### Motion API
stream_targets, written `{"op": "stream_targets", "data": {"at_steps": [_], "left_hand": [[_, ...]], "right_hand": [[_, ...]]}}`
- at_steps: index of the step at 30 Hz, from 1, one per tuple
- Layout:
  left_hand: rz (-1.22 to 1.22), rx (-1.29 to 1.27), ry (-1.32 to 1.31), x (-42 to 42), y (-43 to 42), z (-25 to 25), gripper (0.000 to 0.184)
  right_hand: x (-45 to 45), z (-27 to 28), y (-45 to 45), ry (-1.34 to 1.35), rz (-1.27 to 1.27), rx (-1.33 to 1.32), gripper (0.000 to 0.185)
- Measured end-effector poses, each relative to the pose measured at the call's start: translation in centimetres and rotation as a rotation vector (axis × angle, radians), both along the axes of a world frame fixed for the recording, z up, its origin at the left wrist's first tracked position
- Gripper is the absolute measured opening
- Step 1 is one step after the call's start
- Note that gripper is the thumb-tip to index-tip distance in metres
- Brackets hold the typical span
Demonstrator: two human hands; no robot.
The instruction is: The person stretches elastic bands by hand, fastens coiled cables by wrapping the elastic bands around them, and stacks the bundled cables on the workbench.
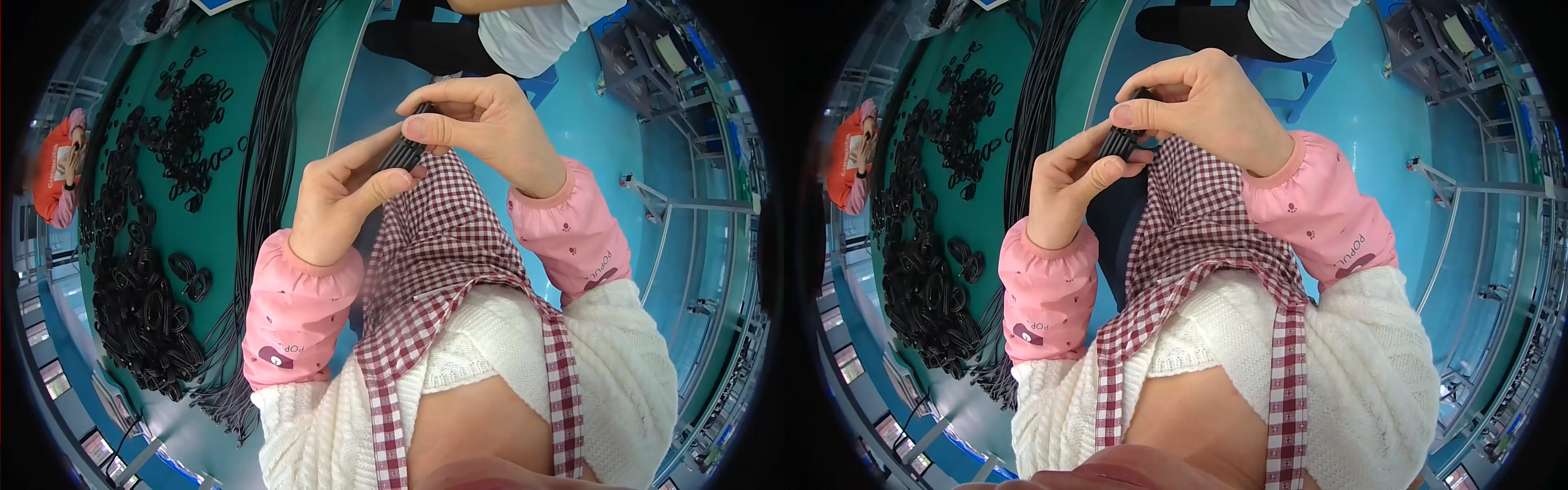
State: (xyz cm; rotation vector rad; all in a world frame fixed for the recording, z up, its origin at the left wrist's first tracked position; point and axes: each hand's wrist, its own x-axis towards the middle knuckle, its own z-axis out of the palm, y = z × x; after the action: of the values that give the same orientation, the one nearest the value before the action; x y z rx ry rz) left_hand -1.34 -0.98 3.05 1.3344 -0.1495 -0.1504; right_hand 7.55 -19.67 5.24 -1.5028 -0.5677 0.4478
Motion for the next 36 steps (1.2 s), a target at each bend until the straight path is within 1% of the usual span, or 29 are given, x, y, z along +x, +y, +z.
{"op": "stream_targets", "data": {"at_steps": [1,2,4,5,7,8,9,10,12,13,14,15,18,22,26,28,29,31,34,36], "left_hand": [[-0.001,-0.018,-0.018,0.0,-0.1,0.0,0.049],[-0.003,-0.036,-0.036,0.1,-0.2,0.0,0.049],[-0.019,-0.166,0.047,0.2,-0.1,-0.1,0.051],[-0.026,-0.233,0.088,0.2,-0.1,-0.3,0.054],[-0.016,-0.274,0.134,0.9,-0.5,-0.8,0.060],[-0.009,-0.295,0.158,1.1,-0.8,-1.1,0.064],[0.001,-0.203,0.120,1.0,-1.3,-1.2,0.065],[0.032,-0.190,0.143,0.8,-1.6,-0.9,0.064],[0.097,-0.161,0.183,0.7,-1.8,0.1,0.063],[0.110,-0.216,0.158,0.7,-1.6,-0.4,0.058],[0.126,-0.218,0.153,0.7,-1.4,-0.4,0.058],[0.141,-0.221,0.148,0.8,-1.2,-0.4,0.058],[0.202,-0.219,0.110,0.9,-1.4,-0.5,0.056],[0.255,-0.151,0.075,0.6,-1.8,-0.2,0.056],[0.270,-0.085,-0.014,0.7,-1.6,-0.9,0.057],[0.299,-0.070,0.011,0.7,-1.7,-0.8,0.059],[0.314,-0.062,0.024,0.7,-1.8,-0.7,0.060],[0.347,-0.034,0.008,0.7,-2.2,-0.8,0.056],[0.389,-0.025,0.041,0.7,-2.2,-0.6,0.051],[0.417,-0.050,0.062,0.8,-1.7,-0.3,0.048]], "right_hand": [[0.1,-0.2,0.0,-0.013,-0.004,-0.013,0.024],[0.1,-0.4,0.1,-0.017,0.006,0.041,0.024],[0.0,-0.9,0.3,-0.025,0.025,0.146,0.023],[0.0,-0.6,0.3,-0.016,0.093,0.113,0.024],[-0.2,0.1,0.2,0.005,0.229,0.047,0.026],[-0.6,0.2,0.5,0.028,0.213,0.042,0.027],[-1.0,0.2,0.9,0.050,0.198,0.037,0.027],[-1.3,0.2,1.2,0.072,0.184,0.032,0.028],[-0.9,-0.3,1.5,-0.405,-0.007,-0.052,0.025],[-1.0,-0.2,1.7,-0.633,-0.131,-0.069,0.024],[-1.2,-0.1,1.8,-0.861,-0.261,-0.082,0.022],[-1.9,-0.1,1.7,-0.763,-0.305,-0.070,0.019],[-3.1,-1.1,1.6,-0.894,-0.284,-0.105,0.018],[-3.2,-2.3,2.4,-1.038,-0.350,-0.070,0.021],[-3.0,-3.1,2.8,-1.294,-0.413,-0.119,0.018],[-3.1,-3.3,3.2,-1.396,-0.448,-0.167,0.016],[-3.2,-3.4,3.3,-1.395,-0.467,-0.200,0.015],[-3.4,-3.5,3.7,-1.390,-0.503,-0.267,0.012],[-3.6,-3.6,4.3,-1.106,-0.384,-0.208,0.011],[-4.1,-3.2,3.9,-0.794,-0.139,-0.128,0.010]]}}
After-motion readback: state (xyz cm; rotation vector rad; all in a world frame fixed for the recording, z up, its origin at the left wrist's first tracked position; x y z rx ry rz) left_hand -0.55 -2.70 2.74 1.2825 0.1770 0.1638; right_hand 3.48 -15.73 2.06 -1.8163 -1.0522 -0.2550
